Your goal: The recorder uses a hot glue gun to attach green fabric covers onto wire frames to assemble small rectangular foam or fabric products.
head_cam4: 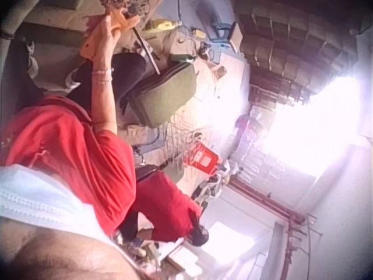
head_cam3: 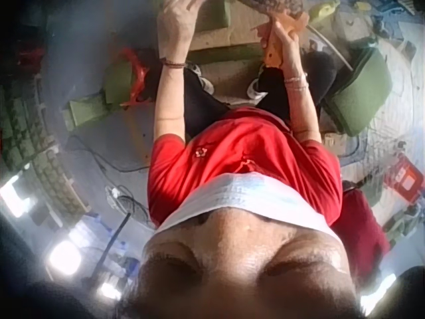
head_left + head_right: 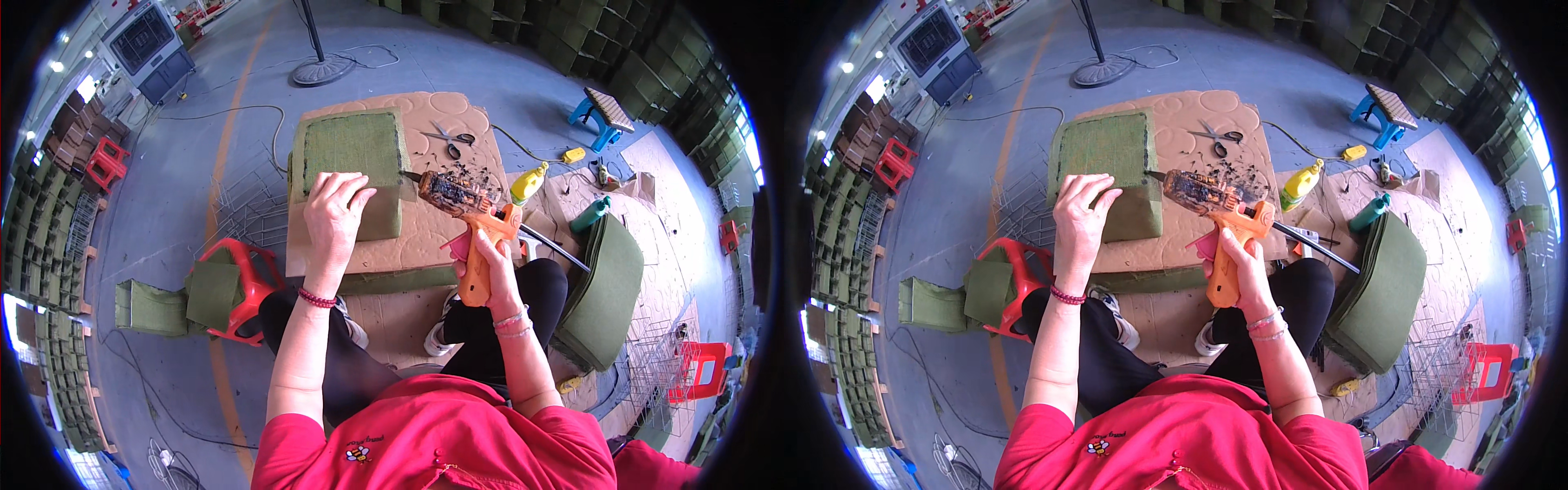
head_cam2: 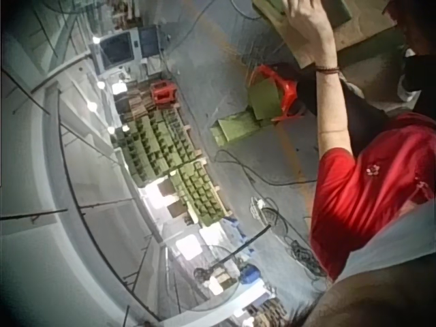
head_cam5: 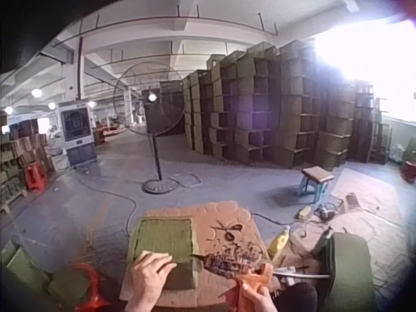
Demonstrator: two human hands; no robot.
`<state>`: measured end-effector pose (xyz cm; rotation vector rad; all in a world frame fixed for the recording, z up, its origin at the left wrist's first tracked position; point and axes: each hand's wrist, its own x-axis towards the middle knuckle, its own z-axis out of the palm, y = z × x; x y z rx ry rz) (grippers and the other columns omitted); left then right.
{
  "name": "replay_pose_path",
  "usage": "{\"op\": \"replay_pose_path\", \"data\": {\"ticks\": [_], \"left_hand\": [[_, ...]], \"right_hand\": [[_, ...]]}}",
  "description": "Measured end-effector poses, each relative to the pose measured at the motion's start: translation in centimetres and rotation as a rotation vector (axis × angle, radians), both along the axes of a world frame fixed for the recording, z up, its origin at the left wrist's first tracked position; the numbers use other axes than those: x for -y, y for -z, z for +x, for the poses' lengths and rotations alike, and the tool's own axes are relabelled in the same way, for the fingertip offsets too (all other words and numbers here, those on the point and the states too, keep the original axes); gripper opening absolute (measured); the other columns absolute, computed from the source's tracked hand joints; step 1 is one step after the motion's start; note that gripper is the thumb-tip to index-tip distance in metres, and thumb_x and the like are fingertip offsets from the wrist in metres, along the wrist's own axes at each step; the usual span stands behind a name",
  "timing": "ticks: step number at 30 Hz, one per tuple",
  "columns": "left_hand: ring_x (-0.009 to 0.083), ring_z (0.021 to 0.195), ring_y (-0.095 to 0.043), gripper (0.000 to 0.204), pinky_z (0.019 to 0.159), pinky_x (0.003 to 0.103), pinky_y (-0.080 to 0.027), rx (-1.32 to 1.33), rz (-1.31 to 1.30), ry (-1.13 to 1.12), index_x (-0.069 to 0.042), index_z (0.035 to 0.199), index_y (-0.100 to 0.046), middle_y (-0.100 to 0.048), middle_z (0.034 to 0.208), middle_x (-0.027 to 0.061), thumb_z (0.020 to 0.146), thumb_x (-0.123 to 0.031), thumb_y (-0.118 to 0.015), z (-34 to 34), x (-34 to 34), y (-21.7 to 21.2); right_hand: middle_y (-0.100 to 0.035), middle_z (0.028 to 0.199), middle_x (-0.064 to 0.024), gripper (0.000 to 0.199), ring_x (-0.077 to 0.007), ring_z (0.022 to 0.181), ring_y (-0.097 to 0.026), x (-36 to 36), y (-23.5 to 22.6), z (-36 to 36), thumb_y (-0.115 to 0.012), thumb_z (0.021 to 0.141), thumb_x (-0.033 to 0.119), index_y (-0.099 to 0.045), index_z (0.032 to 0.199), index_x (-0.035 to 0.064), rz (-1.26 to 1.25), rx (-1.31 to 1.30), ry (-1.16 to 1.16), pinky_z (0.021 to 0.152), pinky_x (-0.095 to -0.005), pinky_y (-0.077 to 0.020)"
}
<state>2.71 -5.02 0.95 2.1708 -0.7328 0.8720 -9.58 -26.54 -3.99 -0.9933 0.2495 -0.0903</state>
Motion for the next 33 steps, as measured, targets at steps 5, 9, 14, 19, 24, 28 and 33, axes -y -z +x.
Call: {"op": "replay_pose_path", "data": {"ticks": [5, 9, 14, 19, 24, 28, 33], "left_hand": [[0.0224, 0.082, -0.062, 0.018, 0.072, 0.032, -0.052, 0.043, -0.025, -0.108, -0.004, 0.084, -0.070, -0.067, 0.088, 0.0052, 0.068, -0.007, -0.077, 0.2, 1.3, 0.4], [0.0219, 0.081, -0.060, 0.019, 0.070, 0.032, -0.050, 0.060, 0.018, -0.200, -0.006, 0.084, -0.068, -0.064, 0.086, 0.0032, 0.068, -0.010, -0.078, 0.2, 3.7, -0.1], [0.0232, 0.088, -0.062, 0.017, 0.077, 0.033, -0.051, 0.019, -0.020, -0.062, -0.004, 0.087, -0.069, -0.066, 0.091, 0.0063, 0.071, -0.005, -0.075, -0.2, 2.6, -0.4], [0.0251, 0.098, -0.062, 0.017, 0.087, 0.035, -0.049, 0.084, -0.092, -0.113, -0.001, 0.091, -0.070, -0.069, 0.095, 0.0095, 0.074, -0.004, -0.074, -0.3, -1.3, -0.2], [0.0243, 0.093, -0.064, 0.017, 0.083, 0.034, -0.050, 0.015, -0.172, -0.068, 0.000, 0.089, -0.069, -0.069, 0.091, 0.0100, 0.074, -0.003, -0.076, -0.3, -2.0, 0.8], [0.0229, 0.086, -0.064, 0.014, 0.078, 0.032, -0.052, 0.021, -0.234, -0.055, 0.001, 0.085, -0.068, -0.069, 0.088, 0.0097, 0.073, -0.001, -0.075, -0.3, -2.1, 0.9], [0.0227, 0.085, -0.065, 0.012, 0.077, 0.032, -0.052, 0.019, -0.245, -0.038, 0.000, 0.084, -0.068, -0.069, 0.087, 0.0093, 0.074, 0.000, -0.075, -0.1, -2.1, 1.2]], "right_hand": [[-0.060, 0.084, -0.0098, 0.030, -0.0191, 0.065, -0.060, 0.0, 0.9, 0.0, -0.055, 0.094, 0.026, -0.049, 0.114, 0.0043, 0.094, 0.122, 0.144, 0.051, -0.0304, -0.0477], [-0.059, 0.086, -0.0099, 0.030, -0.0195, 0.070, -0.061, -0.3, 0.9, -0.9, -0.055, 0.095, 0.025, -0.048, 0.116, 0.0048, 0.140, 0.168, 0.170, 0.051, -0.0307, -0.0483], [-0.059, 0.088, -0.0090, 0.032, -0.0195, 0.067, -0.061, -1.2, 0.9, -1.4, -0.055, 0.095, 0.027, -0.047, 0.117, 0.0047, 0.156, 0.171, 0.194, 0.052, -0.0308, -0.0492], [-0.061, 0.083, -0.0107, 0.029, -0.0196, 0.058, -0.059, -2.8, 0.8, -1.0, -0.054, 0.095, 0.027, -0.048, 0.113, 0.0051, 0.204, 0.126, 0.186, 0.050, -0.0301, -0.0499], [-0.062, 0.082, -0.0099, 0.027, -0.0194, 0.057, -0.060, -4.5, 0.9, -0.1, -0.055, 0.095, 0.028, -0.049, 0.111, 0.0060, 0.202, 0.094, 0.175, 0.051, -0.0296, -0.0506], [-0.064, 0.081, -0.0108, 0.028, -0.0187, 0.054, -0.058, -6.1, 0.9, 0.0, -0.055, 0.095, 0.032, -0.051, 0.109, 0.0077, 0.159, 0.016, 0.188, 0.049, -0.0289, -0.0497], [-0.060, 0.081, -0.0075, 0.028, -0.0203, 0.056, -0.058, -8.8, 0.6, -1.0, -0.058, 0.093, 0.030, -0.050, 0.110, 0.0099, 0.200, -0.038, 0.110, 0.048, -0.0322, -0.0486]]}}
